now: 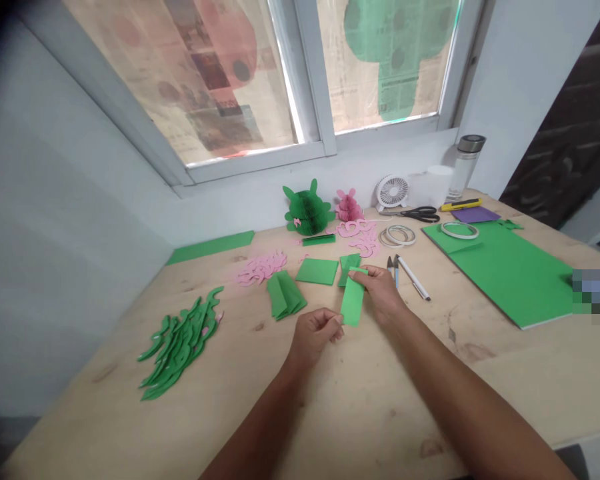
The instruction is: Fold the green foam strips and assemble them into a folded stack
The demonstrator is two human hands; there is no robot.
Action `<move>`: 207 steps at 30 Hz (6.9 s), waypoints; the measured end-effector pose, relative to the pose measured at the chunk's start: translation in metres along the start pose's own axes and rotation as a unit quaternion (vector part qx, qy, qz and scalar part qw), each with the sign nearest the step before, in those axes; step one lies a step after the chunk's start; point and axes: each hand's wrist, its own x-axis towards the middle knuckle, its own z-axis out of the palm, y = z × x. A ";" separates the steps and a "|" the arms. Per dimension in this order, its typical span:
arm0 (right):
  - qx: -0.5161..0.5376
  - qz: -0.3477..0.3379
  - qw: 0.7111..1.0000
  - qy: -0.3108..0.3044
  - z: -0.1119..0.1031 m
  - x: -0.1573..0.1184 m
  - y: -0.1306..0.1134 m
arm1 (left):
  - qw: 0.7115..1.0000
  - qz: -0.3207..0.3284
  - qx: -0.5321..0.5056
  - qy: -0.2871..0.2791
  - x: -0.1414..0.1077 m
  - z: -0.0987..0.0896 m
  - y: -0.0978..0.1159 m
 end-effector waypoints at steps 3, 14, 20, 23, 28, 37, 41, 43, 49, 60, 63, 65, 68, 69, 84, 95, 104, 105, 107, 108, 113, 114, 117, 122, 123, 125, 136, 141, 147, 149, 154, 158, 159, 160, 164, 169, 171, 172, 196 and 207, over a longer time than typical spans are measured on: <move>0.026 -0.012 0.999 0.020 -0.005 0.004 -0.003 | 0.999 0.010 0.033 -0.006 0.000 -0.001 -0.001; -0.005 0.030 0.996 -0.083 0.012 -0.010 0.014 | 0.995 0.048 -0.028 0.085 0.004 -0.005 0.004; -0.043 0.030 0.988 -0.144 0.018 -0.015 0.020 | 0.993 0.027 -0.042 0.107 0.005 -0.006 0.002; -0.100 0.010 0.983 -0.153 0.018 -0.014 0.023 | 0.985 0.014 -0.068 0.157 0.007 -0.009 0.001; -0.159 -0.011 0.974 -0.158 0.018 -0.012 0.031 | 0.978 0.029 -0.050 0.201 0.010 -0.016 -0.002; -0.265 -0.034 0.952 -0.150 0.037 -0.003 0.025 | 0.905 0.105 0.046 0.410 0.036 -0.075 -0.021; -0.343 -0.037 0.926 -0.156 0.064 0.014 0.033 | 0.906 0.101 0.069 0.405 0.040 -0.077 -0.029; -0.369 -0.042 0.915 -0.157 0.076 0.023 0.037 | 0.906 0.096 0.078 0.405 0.039 -0.076 -0.031; -0.449 -0.035 0.879 -0.155 0.098 0.038 0.042 | 0.902 0.096 0.097 0.409 0.040 -0.076 -0.033; -0.595 -0.093 0.789 -0.120 0.113 0.037 0.036 | 0.891 0.111 0.203 0.389 0.041 -0.074 -0.039; -0.645 -0.109 0.753 -0.076 0.095 0.040 0.019 | 0.880 0.105 0.259 0.384 0.040 -0.074 -0.037; -0.680 -0.108 0.723 -0.055 0.082 0.045 0.008 | 0.871 0.097 0.297 0.380 0.040 -0.073 -0.035; -0.721 -0.112 0.681 -0.061 0.069 0.052 -0.002 | 0.860 0.100 0.329 0.378 0.039 -0.072 -0.032; -0.732 -0.113 0.668 -0.069 0.068 0.054 -0.002 | 0.857 0.105 0.333 0.378 0.039 -0.071 -0.032; -0.778 -0.089 0.614 -0.100 0.078 0.070 0.006 | 0.848 0.128 0.343 0.383 0.039 -0.070 -0.034; -0.738 -0.103 0.665 -0.058 0.072 0.072 0.011 | 0.841 0.111 0.363 0.385 0.037 -0.066 -0.029; -0.601 -0.150 0.785 -0.003 0.066 0.064 -0.007 | 0.838 0.129 0.348 0.399 0.038 -0.067 -0.030; -0.578 -0.153 0.802 -0.008 0.064 0.059 -0.008 | 0.839 0.131 0.344 0.401 0.038 -0.067 -0.030; -0.529 -0.156 0.833 -0.027 0.059 0.045 -0.008 | 0.840 0.139 0.334 0.404 0.037 -0.067 -0.027; -0.507 -0.157 0.847 -0.034 0.056 0.036 -0.007 | 0.841 0.148 0.326 0.406 0.036 -0.066 -0.025; -0.174 -0.045 0.978 -0.106 0.041 -0.009 0.002 | 0.881 0.198 0.190 0.384 0.026 -0.054 -0.009; -0.126 -0.014 0.985 -0.121 0.039 -0.016 0.005 | 0.906 0.188 0.139 0.352 0.024 -0.050 -0.005; -0.061 0.027 0.989 -0.129 0.034 -0.031 0.012 | 0.962 0.131 -0.034 0.238 0.018 -0.035 0.003; -0.078 -0.017 0.987 -0.140 0.029 -0.037 0.028 | 0.970 0.076 -0.185 0.141 0.013 -0.014 0.010; -0.096 -0.034 0.985 -0.136 0.028 -0.037 0.031 | 0.968 0.078 -0.191 0.141 0.012 -0.011 0.011; -0.131 -0.062 0.981 -0.128 0.026 -0.036 0.036 | 0.965 0.080 -0.198 0.152 0.010 -0.008 0.012; -0.213 -0.105 0.960 -0.148 0.023 -0.041 0.035 | 0.961 0.029 -0.216 0.173 0.013 -0.008 0.000; -0.251 -0.132 0.948 -0.144 0.026 -0.045 0.029 | 0.964 0.027 -0.199 0.172 0.010 -0.008 0.003; -0.236 -0.131 0.954 -0.132 0.026 -0.046 0.032 | 0.962 0.020 -0.208 0.173 0.007 -0.006 0.005; -0.229 -0.129 0.956 -0.130 0.026 -0.046 0.034 | 0.963 0.020 -0.213 0.164 0.007 -0.006 0.006; -0.234 -0.129 0.956 -0.123 0.025 -0.046 0.037 | 0.965 0.026 -0.206 0.159 0.007 -0.007 0.006; -0.234 -0.130 0.956 -0.122 0.025 -0.046 0.038 | 0.963 0.008 -0.210 0.170 0.007 -0.006 0.005; -0.235 -0.131 0.955 -0.122 0.025 -0.046 0.038 | 0.962 0.006 -0.213 0.170 0.007 -0.006 0.005; -0.235 -0.131 0.955 -0.121 0.025 -0.046 0.038 | 0.962 0.005 -0.214 0.170 0.007 -0.006 0.005; -0.230 -0.124 0.958 -0.122 0.024 -0.046 0.039 | 0.963 0.015 -0.210 0.166 0.007 -0.006 0.005; -0.224 -0.123 0.960 -0.117 0.025 -0.047 0.039 | 0.963 0.026 -0.218 0.157 0.006 -0.005 0.006; -0.229 -0.125 0.958 -0.115 0.025 -0.048 0.038 | 0.963 0.025 -0.221 0.156 0.006 -0.005 0.007; -0.231 -0.127 0.958 -0.116 0.025 -0.048 0.038 | 0.962 0.025 -0.222 0.156 0.005 -0.005 0.007; -0.215 -0.132 0.961 -0.116 0.024 -0.049 0.040 | 0.956 0.026 -0.247 0.159 0.005 -0.004 0.010; -0.213 -0.131 0.962 -0.111 0.023 -0.046 0.043 | 0.952 0.022 -0.266 0.152 0.004 -0.004 0.009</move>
